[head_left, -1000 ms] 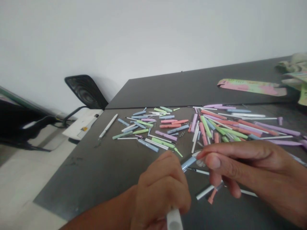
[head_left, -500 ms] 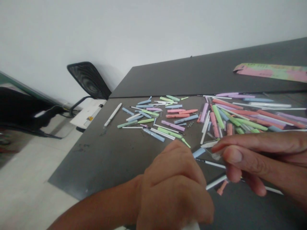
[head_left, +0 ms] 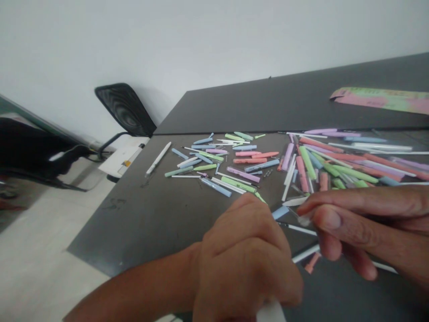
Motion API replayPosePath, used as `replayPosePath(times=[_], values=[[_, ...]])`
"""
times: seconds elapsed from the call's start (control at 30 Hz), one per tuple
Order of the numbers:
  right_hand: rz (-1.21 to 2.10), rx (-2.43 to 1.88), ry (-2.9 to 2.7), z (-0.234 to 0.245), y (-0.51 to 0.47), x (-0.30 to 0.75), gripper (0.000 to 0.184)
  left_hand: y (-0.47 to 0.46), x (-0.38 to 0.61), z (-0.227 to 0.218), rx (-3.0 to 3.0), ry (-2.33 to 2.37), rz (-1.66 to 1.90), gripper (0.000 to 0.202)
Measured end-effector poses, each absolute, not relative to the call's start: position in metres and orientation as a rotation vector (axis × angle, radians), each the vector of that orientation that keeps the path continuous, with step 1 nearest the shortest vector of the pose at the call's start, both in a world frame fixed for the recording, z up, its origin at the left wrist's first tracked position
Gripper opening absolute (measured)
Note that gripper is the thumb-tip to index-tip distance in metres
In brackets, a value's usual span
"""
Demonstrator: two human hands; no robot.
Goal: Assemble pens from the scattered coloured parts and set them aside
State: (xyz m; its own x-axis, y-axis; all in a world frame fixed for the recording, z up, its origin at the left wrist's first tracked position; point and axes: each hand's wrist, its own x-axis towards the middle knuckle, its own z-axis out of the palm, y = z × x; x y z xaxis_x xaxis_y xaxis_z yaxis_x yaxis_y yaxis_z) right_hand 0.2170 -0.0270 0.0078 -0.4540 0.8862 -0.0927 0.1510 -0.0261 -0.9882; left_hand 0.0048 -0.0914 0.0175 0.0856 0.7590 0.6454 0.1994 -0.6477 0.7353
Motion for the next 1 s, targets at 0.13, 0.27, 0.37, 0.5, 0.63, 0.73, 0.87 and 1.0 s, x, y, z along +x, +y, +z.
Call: replayPosePath(times=[0.13, 0.27, 0.37, 0.5, 0.63, 0.73, 0.87, 1.0], values=[[1.467, -1.068, -1.737, 0.011, -0.025, 0.212, 0.016, -0.085, 0.002, 0.009, 1.74, 0.89, 1.659, 0.043], [1.229, -1.073, -1.992, 0.009, -0.017, 0.207, 0.025, -0.062, -0.001, 0.002, 1.349, 0.856, 1.597, 0.022], [0.947, -1.061, -2.19, -0.001, -0.007, 0.208, 0.023, -0.044, -0.001, 0.002, 1.108, 0.968, 1.626, 0.028], [0.656, -1.087, -2.372, -0.017, 0.003, 0.211, 0.025, -0.031, -0.003, 0.003, 1.008, 1.003, 1.668, 0.027], [0.512, -1.068, -2.478, -0.021, 0.005, 0.209, 0.027, -0.028, -0.006, 0.004, 0.922, 0.987, 1.735, 0.023], [0.399, -1.039, -2.537, -0.019, 0.004, 0.203, 0.026, -0.027, -0.007, 0.004, 0.885, 0.969, 1.75, 0.019], [0.259, -1.071, -2.602, -0.016, 0.003, 0.198, 0.025, -0.027, -0.007, 0.003, 0.893, 0.967, 1.755, 0.021], [0.184, -1.123, -2.687, -0.012, 0.005, 0.197, 0.027, -0.028, -0.007, 0.002, 0.927, 1.01, 1.746, 0.023]])
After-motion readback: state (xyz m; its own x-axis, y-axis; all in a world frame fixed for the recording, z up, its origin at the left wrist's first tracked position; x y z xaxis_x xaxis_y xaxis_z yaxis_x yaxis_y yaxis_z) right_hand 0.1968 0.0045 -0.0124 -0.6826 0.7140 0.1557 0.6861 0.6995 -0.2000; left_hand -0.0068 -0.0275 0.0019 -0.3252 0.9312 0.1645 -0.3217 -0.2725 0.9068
